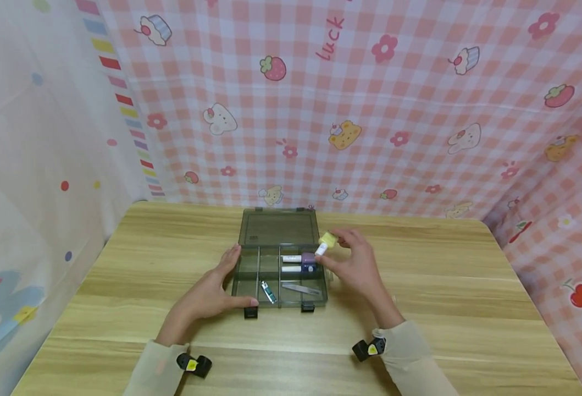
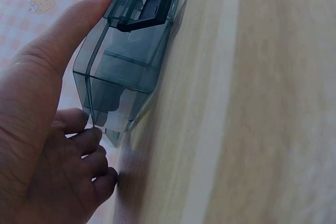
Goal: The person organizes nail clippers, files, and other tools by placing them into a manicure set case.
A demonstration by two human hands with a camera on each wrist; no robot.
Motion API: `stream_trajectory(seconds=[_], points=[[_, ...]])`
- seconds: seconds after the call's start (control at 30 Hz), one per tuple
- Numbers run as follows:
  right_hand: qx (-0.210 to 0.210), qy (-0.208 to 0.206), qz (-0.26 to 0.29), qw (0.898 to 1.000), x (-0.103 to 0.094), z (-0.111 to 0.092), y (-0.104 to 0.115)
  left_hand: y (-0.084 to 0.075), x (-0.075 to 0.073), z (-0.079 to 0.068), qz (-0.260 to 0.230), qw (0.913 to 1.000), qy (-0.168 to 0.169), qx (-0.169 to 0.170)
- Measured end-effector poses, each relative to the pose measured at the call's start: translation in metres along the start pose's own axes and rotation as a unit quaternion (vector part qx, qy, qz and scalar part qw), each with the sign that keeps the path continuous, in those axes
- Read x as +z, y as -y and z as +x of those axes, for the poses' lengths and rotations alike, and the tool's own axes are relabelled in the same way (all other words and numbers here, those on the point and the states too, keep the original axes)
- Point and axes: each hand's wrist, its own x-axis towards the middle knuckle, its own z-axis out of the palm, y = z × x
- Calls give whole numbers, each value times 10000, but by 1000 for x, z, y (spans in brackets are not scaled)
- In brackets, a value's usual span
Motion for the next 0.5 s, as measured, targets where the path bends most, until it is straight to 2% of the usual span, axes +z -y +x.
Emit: stream_trajectory(seconds=[0.5], points=[[20,104,-29,9999,24,-5,12,-1,-1,-1,2,10000,16,-2]])
